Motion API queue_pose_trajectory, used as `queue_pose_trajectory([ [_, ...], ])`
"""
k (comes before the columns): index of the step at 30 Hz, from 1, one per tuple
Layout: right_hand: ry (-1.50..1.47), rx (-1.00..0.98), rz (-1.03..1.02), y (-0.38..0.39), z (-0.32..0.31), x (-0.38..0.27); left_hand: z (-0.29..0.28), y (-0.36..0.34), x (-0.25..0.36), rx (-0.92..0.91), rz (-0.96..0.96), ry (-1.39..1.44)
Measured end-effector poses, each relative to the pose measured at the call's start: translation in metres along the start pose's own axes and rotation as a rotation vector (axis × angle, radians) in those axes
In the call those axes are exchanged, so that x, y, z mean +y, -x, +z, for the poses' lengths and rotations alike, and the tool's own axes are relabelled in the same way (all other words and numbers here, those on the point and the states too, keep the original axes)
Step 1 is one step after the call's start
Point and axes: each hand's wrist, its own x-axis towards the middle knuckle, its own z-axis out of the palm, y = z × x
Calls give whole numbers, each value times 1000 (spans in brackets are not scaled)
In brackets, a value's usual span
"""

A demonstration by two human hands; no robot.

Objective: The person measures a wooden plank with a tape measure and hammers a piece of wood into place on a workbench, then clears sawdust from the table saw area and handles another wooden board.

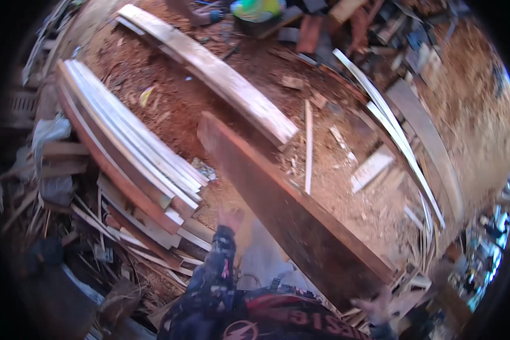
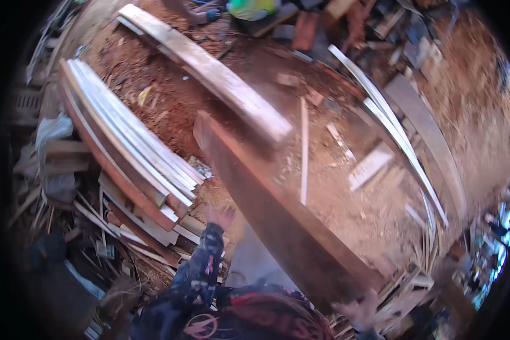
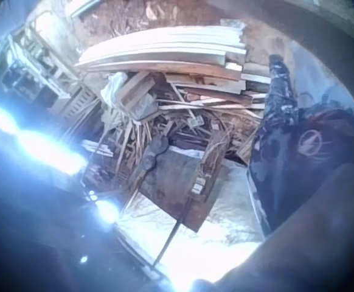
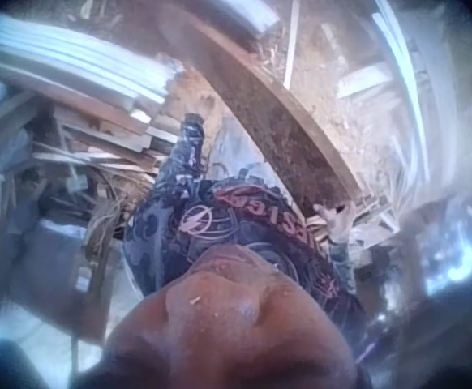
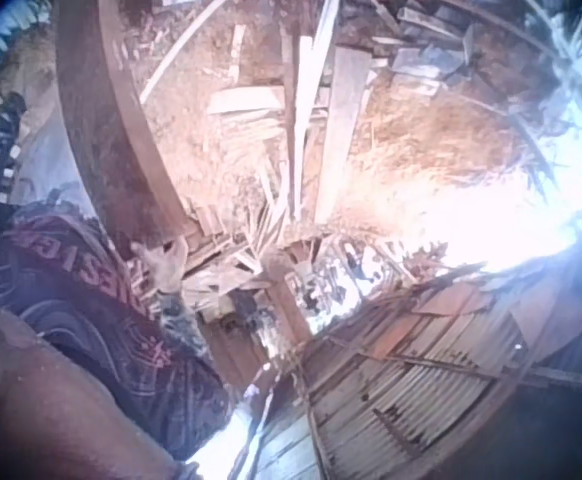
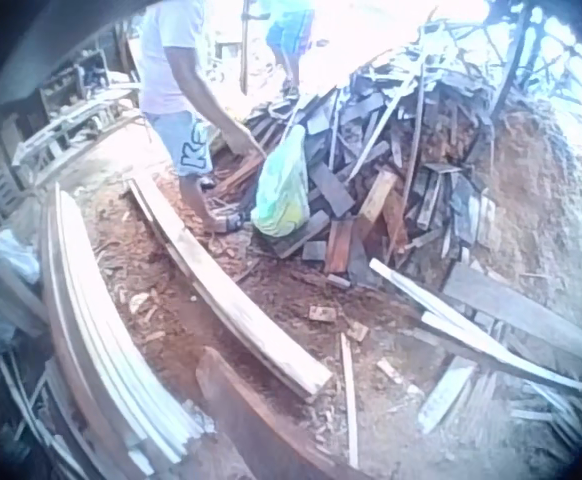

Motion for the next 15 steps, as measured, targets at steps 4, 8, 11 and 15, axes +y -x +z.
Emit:
queue_pose_trajectory([
  [4, -234, 232, 236, 64, -55, 8, 74, -59, -65, -539, 245, -312],
  [8, -51, 173, 201, 88, -88, 88, 52, -68, -140, -776, 335, -391],
  [11, -65, 201, 61, 108, -125, 122, 18, -36, -133, -848, 435, -479],
  [15, -238, 235, 28, 220, -188, 219, -24, 0, -172, -989, 451, -577],
])
